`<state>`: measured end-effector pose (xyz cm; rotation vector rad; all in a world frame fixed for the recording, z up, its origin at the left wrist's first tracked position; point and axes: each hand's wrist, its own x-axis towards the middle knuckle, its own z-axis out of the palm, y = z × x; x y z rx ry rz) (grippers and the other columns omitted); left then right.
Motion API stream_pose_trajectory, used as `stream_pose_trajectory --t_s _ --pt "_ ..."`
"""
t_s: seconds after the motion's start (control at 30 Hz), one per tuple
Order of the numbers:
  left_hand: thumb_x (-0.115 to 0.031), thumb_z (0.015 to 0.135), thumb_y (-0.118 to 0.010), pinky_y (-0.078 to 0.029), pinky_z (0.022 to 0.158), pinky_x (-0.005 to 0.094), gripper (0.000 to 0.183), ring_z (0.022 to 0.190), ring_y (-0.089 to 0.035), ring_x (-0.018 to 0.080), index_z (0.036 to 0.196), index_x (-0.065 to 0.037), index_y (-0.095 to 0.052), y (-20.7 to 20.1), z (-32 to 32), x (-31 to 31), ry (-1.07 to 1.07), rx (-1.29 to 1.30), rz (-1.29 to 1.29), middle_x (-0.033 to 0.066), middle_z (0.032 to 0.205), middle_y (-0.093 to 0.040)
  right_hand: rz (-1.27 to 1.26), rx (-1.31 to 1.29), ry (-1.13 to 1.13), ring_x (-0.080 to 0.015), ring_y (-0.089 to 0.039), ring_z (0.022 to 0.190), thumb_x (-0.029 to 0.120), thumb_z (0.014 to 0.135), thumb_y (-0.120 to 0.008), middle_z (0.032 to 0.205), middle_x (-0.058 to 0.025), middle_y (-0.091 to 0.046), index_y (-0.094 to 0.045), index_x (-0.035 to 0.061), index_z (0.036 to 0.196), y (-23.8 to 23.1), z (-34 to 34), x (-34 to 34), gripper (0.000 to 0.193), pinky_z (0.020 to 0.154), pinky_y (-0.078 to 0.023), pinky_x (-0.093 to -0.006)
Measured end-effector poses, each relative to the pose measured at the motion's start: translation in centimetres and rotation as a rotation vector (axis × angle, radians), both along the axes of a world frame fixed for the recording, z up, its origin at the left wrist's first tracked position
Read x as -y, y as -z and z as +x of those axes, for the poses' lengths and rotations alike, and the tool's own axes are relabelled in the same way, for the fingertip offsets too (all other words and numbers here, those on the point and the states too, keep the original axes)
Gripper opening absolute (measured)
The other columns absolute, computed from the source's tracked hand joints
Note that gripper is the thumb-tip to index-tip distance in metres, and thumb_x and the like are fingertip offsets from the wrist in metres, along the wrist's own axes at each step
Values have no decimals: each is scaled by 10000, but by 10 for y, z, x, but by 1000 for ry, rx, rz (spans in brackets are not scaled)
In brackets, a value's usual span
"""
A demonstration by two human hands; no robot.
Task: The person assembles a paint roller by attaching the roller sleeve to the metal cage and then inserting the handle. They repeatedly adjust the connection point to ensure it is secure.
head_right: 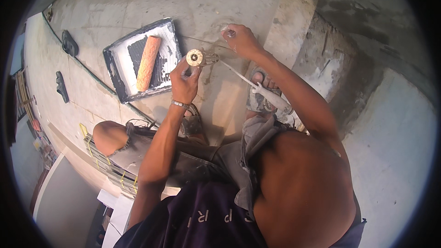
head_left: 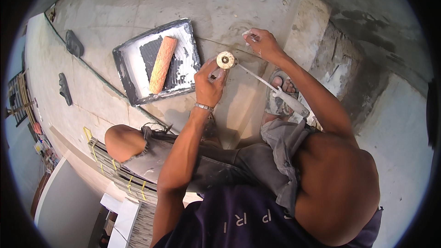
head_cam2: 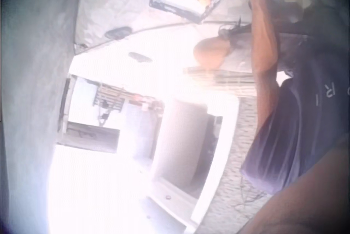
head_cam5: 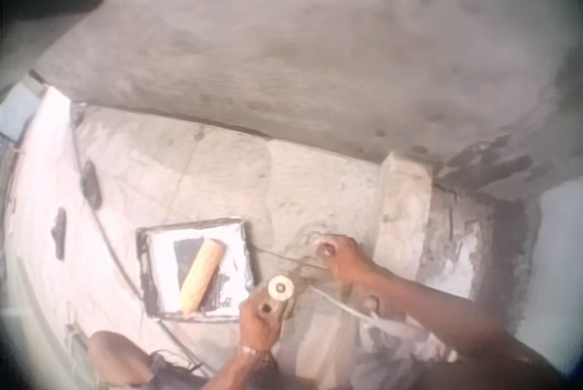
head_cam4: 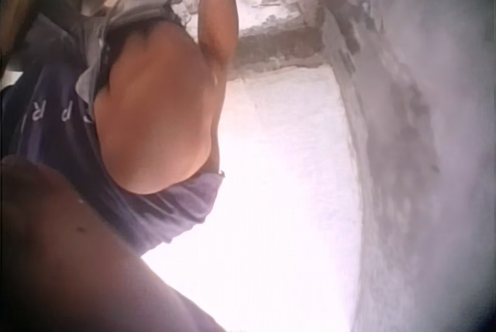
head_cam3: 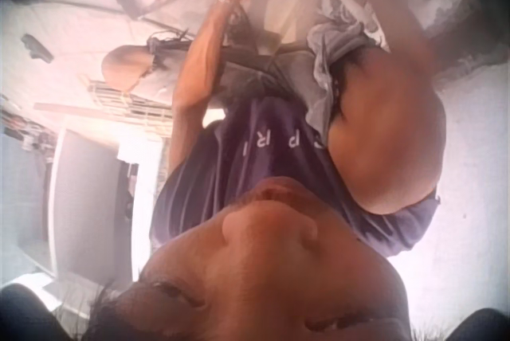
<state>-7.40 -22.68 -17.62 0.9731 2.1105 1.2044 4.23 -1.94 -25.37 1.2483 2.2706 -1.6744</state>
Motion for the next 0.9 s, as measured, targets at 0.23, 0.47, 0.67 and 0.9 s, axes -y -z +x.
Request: stream_pose_trajectory --t_s 0.23,0.47,0.67,0.9 --pt "-117 993 -740 -526 858 295 172 938 -680 129 1107 8 -771 33 2 0 -84 81 -58 98 1030 -768 -2 -219 53 -263 -639 772 259 1026 -679 896 -178 -696 -670 -28 1050 -46 10 -5 288 773 -544 -394" --pt "73 894 -700 -523 919 330 201 988 -700 255 1083 29 -751 15 0 -14 -58 152 -48 153 1062 -749 54 -395 -89 -173 -641 828 157 1032 -690 934 -122 -689 -690 -51 1081 -96 19 3 214 811 -560 -318" --pt "30 906 -729 -523 899 329 186 961 -699 257 1087 8 -772 11 -5 -24 -78 166 -98 147 1049 -752 96 -344 -40 -350 -660 773 184 1019 -684 951 -196 -695 -677 -32 1071 -89 24 -9 223 746 -558 -400" --pt "-131 972 -766 -508 858 299 190 934 -649 109 1117 -10 -784 22 -12 -18 -45 109 -49 51 1036 -784 280 -240 86 -149 -599 733 179 1019 -708 847 -105 -688 -687 -45 1046 -86 51 -60 227 698 -515 -308"
